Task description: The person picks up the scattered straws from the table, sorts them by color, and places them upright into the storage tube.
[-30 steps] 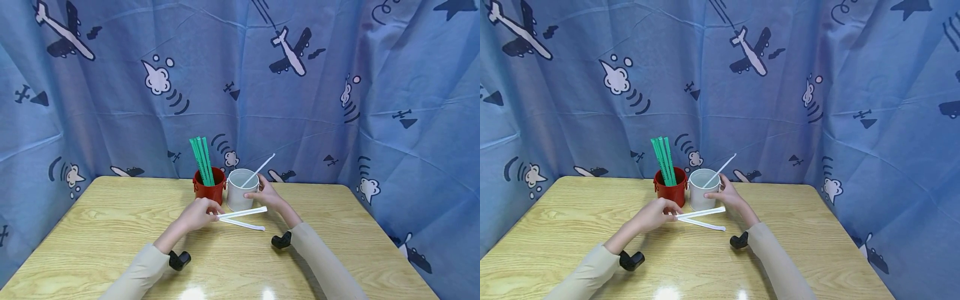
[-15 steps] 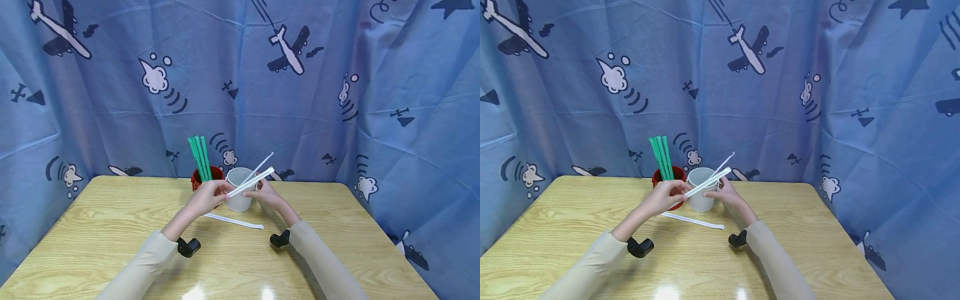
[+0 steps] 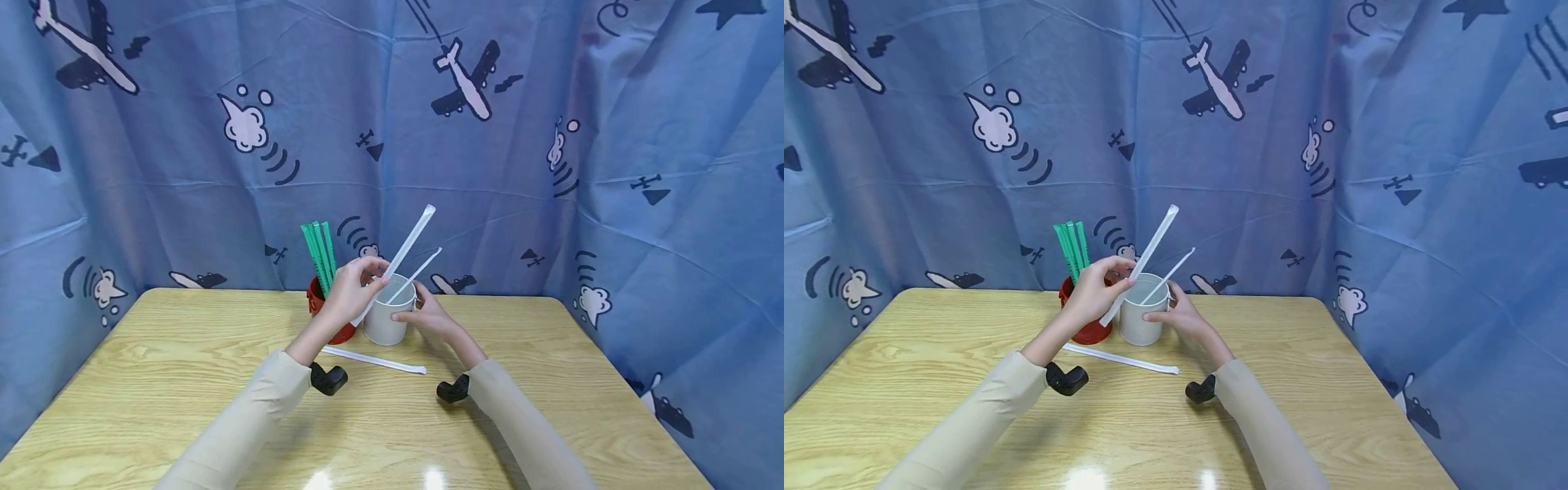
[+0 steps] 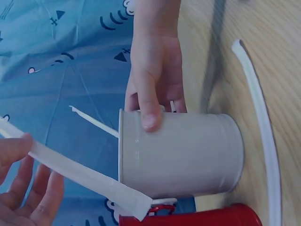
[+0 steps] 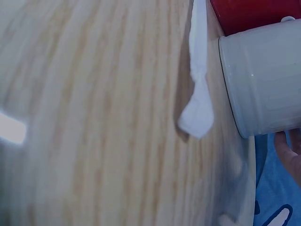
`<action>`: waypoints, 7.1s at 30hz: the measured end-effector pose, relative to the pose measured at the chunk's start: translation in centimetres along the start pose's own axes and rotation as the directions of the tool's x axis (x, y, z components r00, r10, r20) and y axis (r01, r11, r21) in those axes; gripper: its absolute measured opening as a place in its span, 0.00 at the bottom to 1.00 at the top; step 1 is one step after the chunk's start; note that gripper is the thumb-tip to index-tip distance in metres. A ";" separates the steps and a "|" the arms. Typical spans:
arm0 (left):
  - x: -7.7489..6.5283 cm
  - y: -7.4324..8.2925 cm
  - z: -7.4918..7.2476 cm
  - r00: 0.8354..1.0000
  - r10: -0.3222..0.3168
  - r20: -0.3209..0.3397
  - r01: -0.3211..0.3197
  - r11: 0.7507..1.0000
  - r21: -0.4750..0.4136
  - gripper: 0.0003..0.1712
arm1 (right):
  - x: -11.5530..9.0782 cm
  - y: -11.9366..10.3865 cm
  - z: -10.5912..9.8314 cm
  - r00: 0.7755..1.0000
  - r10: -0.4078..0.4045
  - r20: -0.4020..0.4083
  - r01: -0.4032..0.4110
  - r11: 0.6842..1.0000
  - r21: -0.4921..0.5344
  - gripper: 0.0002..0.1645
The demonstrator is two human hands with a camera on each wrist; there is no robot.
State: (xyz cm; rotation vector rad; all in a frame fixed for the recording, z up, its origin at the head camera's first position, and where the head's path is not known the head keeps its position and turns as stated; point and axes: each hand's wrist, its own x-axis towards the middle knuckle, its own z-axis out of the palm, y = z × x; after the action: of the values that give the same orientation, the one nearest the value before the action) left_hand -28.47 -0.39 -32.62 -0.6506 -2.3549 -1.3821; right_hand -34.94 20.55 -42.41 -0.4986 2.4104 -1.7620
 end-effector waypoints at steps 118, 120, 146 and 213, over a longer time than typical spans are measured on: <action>-4.4 -8.7 1.7 0.775 -0.018 0.631 0.047 0.998 -0.029 0.26 | -0.2 0.1 0.3 0.998 0.039 -0.052 -0.040 0.999 -0.016 0.57; -4.5 -8.8 1.8 0.767 -0.030 0.641 0.041 0.999 -0.002 0.26 | -0.2 0.1 0.3 0.998 0.044 -0.053 -0.045 0.999 -0.017 0.57; -5.8 -8.4 2.2 0.783 -0.153 0.603 0.016 0.974 0.226 0.15 | -0.1 0.2 0.4 0.997 0.046 -0.057 -0.046 0.999 0.004 0.59; -2.8 -2.1 0.1 0.980 -0.032 0.195 0.020 0.998 0.067 0.13 | -0.2 -0.1 0.3 0.999 0.041 -0.025 -0.040 0.999 0.031 0.57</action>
State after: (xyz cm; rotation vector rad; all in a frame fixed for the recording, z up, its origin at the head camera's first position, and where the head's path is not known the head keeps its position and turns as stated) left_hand -27.32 -1.81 -35.60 -0.7723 -2.5577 -1.2995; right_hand -34.63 20.32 -42.45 -0.4226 2.3888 -1.7968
